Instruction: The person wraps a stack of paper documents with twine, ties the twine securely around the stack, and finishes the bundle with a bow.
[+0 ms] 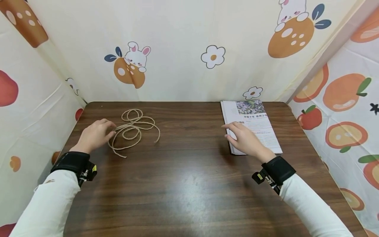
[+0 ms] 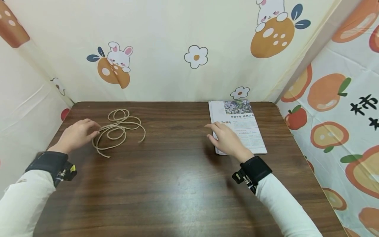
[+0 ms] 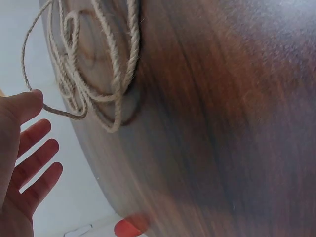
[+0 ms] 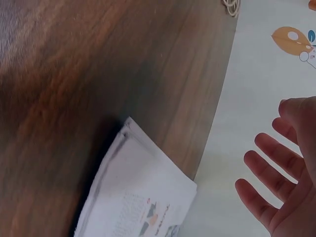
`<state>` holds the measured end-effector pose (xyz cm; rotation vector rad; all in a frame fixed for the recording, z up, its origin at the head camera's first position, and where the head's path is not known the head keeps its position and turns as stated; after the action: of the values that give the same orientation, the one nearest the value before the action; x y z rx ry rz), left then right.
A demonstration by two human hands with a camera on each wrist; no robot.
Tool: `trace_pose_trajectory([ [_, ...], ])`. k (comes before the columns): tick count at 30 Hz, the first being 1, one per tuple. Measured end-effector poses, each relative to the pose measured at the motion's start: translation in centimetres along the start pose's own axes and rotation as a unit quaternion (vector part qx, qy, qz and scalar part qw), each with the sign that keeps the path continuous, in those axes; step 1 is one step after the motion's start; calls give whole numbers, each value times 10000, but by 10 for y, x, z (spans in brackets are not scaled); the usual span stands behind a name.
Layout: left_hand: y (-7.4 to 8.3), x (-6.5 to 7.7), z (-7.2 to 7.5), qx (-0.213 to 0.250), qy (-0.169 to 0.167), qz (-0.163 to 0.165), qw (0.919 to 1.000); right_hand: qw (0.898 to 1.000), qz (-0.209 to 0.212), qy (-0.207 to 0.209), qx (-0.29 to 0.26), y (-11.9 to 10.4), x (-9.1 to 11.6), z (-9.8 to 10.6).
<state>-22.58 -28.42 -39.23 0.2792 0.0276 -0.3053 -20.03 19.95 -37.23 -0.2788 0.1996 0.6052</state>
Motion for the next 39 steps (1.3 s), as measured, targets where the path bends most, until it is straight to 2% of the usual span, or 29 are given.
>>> trace_pose_trajectory([
  [5,3,0,-5,-1,20,-75,10000,10000,21,-16,-50,-7,1,-5],
  [13,2,5,-22,73,-214,-50,9997,9996,53,-91,-278,-17,2,-13],
  [20,6,11,-27,5,-41,-145,9999,9993,36,-176,-317,-20,3,-19],
  [28,29,10,-33,-35,-160,-547,9984,9991,183,-122,-362,-28,4,-24],
  [39,63,11,-46,-4,-192,-1239,9921,9976,207,-432,-507,-45,7,-32],
])
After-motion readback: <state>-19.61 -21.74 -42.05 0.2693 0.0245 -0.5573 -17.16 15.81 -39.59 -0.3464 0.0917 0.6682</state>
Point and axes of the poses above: each hand's wrist, its own x-axis away from the middle knuckle, its own z-axis out of the back of the hand, y = z × x, the point moved 5 cm from there along -x, towards the middle knuckle, and after that the axes turned 5 degrees about x, right-handed, at the moved point
